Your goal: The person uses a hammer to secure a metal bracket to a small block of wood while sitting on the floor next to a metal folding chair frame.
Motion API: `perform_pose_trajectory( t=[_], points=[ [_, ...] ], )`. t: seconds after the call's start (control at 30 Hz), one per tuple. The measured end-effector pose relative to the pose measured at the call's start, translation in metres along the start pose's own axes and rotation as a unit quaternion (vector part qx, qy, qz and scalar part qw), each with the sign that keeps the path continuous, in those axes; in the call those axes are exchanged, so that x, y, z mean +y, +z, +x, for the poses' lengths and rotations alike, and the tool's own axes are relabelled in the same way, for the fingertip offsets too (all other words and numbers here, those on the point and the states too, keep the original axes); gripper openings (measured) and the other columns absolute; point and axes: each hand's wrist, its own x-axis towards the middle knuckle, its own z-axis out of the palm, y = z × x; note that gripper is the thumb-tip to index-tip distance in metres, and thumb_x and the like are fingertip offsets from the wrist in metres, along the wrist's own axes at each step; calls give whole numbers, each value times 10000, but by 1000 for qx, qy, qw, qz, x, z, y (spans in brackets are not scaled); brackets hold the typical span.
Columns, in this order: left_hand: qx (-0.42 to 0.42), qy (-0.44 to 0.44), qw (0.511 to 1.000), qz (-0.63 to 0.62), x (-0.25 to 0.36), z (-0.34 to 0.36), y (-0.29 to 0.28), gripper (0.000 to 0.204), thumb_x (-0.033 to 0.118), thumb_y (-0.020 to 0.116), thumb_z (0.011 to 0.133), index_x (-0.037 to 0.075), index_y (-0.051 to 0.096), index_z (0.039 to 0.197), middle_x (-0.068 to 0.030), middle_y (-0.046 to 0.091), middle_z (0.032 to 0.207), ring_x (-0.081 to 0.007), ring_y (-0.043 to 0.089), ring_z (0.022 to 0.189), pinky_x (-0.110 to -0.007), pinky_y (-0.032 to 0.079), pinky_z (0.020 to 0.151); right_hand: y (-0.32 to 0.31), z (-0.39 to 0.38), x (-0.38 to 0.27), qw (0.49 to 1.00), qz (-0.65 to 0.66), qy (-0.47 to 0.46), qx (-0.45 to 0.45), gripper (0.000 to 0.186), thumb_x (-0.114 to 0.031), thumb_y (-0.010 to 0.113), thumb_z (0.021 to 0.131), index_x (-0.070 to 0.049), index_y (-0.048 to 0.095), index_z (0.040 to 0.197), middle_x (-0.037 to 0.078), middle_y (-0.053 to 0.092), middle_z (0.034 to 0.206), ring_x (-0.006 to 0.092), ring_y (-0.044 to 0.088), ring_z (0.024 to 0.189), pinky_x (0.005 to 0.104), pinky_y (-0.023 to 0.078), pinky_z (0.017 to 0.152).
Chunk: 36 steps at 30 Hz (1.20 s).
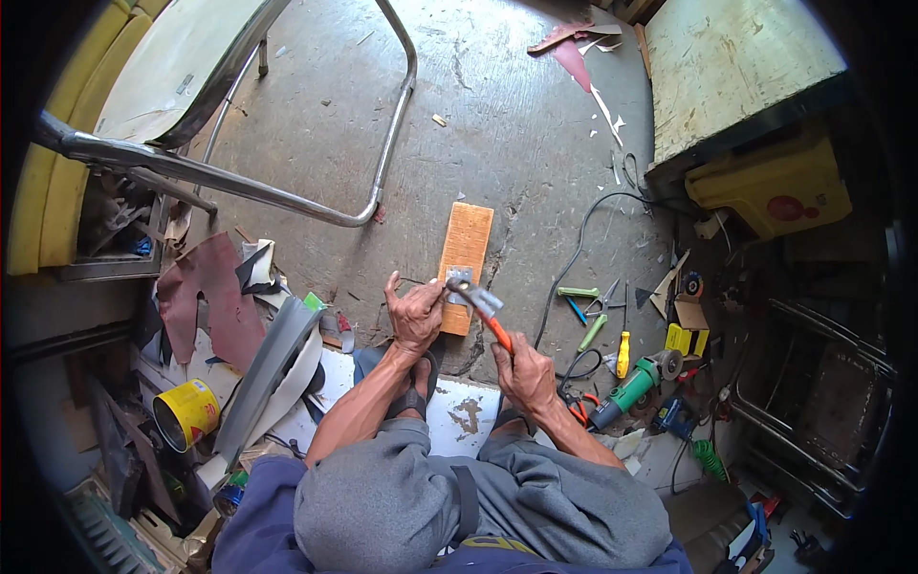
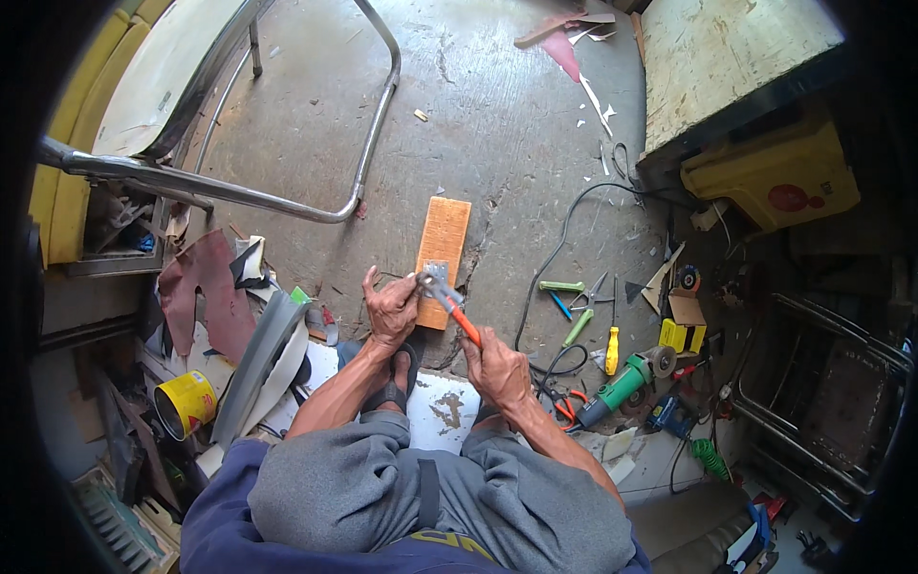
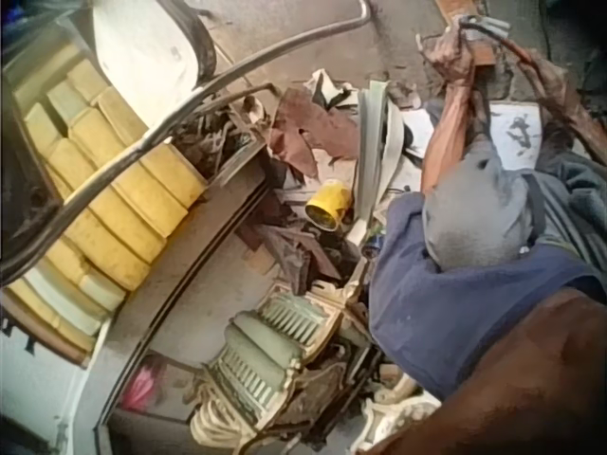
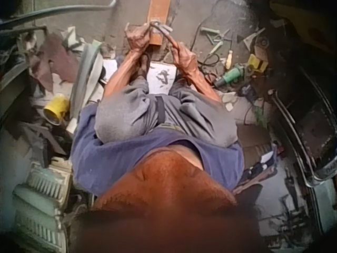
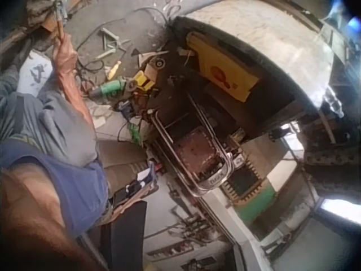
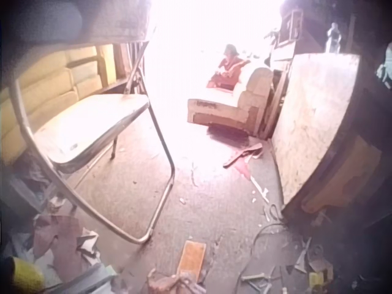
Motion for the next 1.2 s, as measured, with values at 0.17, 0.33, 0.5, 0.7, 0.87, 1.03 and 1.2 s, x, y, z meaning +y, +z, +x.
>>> perform_pose_trajectory(
  t=[0.17,0.33,0.5,0.7,0.87,1.03,1.2],
  points=[
    [-16,-17,1000,-2,1,4,1,123,190,731,892,121,756,992,-49,772,904,-171,741,843,-549,270,1134,5,-5,14,997,43,53,27,227,-247,629,995,-37,578,1061,205,650,717,426,662,620,495,494,497],
    [-8,28,1000,8,-1,7,0,134,192,727,892,121,747,1004,-49,768,898,-176,740,839,-579,281,1120,5,-7,14,998,34,61,4,235,-260,619,1000,-42,565,1069,219,640,692,437,659,625,506,497,507],
    [-16,38,999,3,-4,5,1,178,157,718,869,122,740,1042,-56,766,924,-186,741,879,-621,268,1123,1,-4,4,998,19,50,-28,230,-257,621,997,-47,554,1063,221,627,669,437,654,618,511,497,507],
    [-23,62,998,7,-10,3,5,230,118,710,826,116,741,1054,-62,761,921,-194,737,927,-687,220,1145,2,0,3,999,20,37,-28,232,-253,627,993,-41,556,1058,216,623,667,430,651,607,506,500,501],
    [-34,89,995,23,-5,4,4,266,92,700,804,115,738,1066,-66,753,907,-211,732,942,-737,167,1155,11,-9,11,1000,6,10,15,218,-219,628,994,-26,556,1067,217,614,676,430,644,592,483,480,490],
    [-26,95,995,18,-12,1,8,282,91,687,800,116,735,1076,-73,749,899,-225,731,944,-752,161,1150,21,-9,19,999,-33,-2,-15,208,-192,643,977,-31,533,1049,210,617,684,415,639,569,483,477,459],
    [-37,95,995,11,-6,4,5,256,83,675,821,113,732,1068,-78,749,911,-224,731,965,-741,166,1157,14,-12,21,999,-43,-26,-12,183,-200,610,992,-48,512,1020,202,629,722,400,635,550,477,492,447]
  ],
)
